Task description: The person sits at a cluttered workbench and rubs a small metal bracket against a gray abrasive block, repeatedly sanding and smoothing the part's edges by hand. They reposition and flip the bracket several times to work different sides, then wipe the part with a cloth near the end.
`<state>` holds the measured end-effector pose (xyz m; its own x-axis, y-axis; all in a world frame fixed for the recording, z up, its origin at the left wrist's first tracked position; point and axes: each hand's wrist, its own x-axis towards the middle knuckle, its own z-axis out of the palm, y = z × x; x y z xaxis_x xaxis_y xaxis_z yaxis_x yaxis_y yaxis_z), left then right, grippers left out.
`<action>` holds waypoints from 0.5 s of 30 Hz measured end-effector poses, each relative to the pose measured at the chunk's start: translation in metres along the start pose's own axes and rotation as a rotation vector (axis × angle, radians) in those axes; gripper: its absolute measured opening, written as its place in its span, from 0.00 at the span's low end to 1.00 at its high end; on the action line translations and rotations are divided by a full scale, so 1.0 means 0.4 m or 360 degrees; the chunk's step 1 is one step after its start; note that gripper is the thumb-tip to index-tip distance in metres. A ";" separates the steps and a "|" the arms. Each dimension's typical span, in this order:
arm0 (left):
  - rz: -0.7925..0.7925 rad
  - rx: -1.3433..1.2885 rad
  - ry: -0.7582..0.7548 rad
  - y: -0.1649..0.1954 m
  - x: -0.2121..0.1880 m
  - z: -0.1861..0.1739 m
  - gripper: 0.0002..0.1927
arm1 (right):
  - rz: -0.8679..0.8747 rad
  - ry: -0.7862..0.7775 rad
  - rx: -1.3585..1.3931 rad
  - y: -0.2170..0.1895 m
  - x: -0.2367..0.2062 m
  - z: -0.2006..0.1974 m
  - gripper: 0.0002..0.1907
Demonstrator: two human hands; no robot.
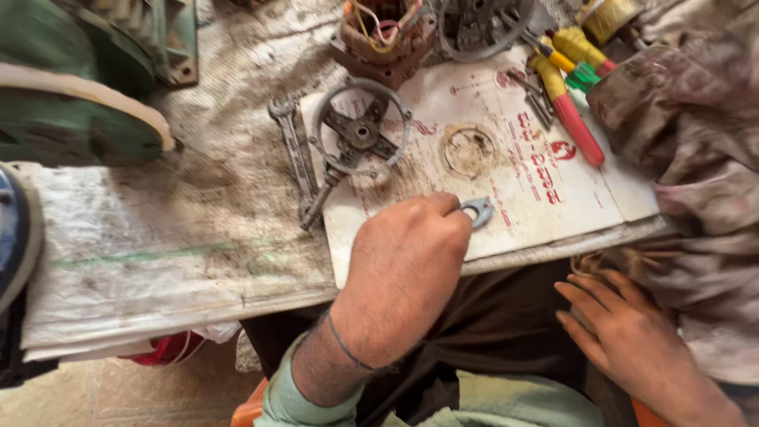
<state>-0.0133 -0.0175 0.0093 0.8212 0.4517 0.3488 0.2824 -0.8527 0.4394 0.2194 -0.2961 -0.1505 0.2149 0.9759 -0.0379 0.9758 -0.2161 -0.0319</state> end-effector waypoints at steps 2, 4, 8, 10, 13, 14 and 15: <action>0.0002 0.0038 0.0001 0.002 0.000 -0.001 0.02 | -0.0250 0.0073 -0.0020 0.024 -0.017 0.035 0.39; 0.0026 0.0031 -0.0003 0.000 0.003 -0.003 0.01 | -0.0134 -0.0163 -0.0353 0.046 -0.020 0.083 0.41; -0.0017 0.0030 -0.0055 0.001 0.005 -0.006 0.02 | 0.0335 -0.0213 -0.0444 0.110 -0.038 0.160 0.39; -0.0026 0.0018 -0.0078 0.000 0.004 -0.006 0.03 | 0.0442 -0.0215 -0.0359 0.143 -0.058 0.164 0.38; -0.0001 -0.0006 -0.0061 -0.005 0.004 -0.004 0.04 | 0.0588 -0.0125 -0.0206 0.177 -0.072 0.124 0.36; 0.0010 -0.0007 -0.0047 -0.007 0.004 -0.003 0.04 | 0.0654 -0.0037 -0.0110 0.186 -0.065 0.101 0.35; 0.0011 0.0006 -0.0052 -0.009 0.004 -0.003 0.03 | 0.0709 0.0060 -0.0002 0.195 -0.051 0.074 0.34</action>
<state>-0.0135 -0.0133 0.0092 0.8388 0.4371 0.3245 0.2786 -0.8569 0.4338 0.2901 -0.3336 -0.1819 0.6157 0.7879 -0.0110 0.7877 -0.6157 -0.0196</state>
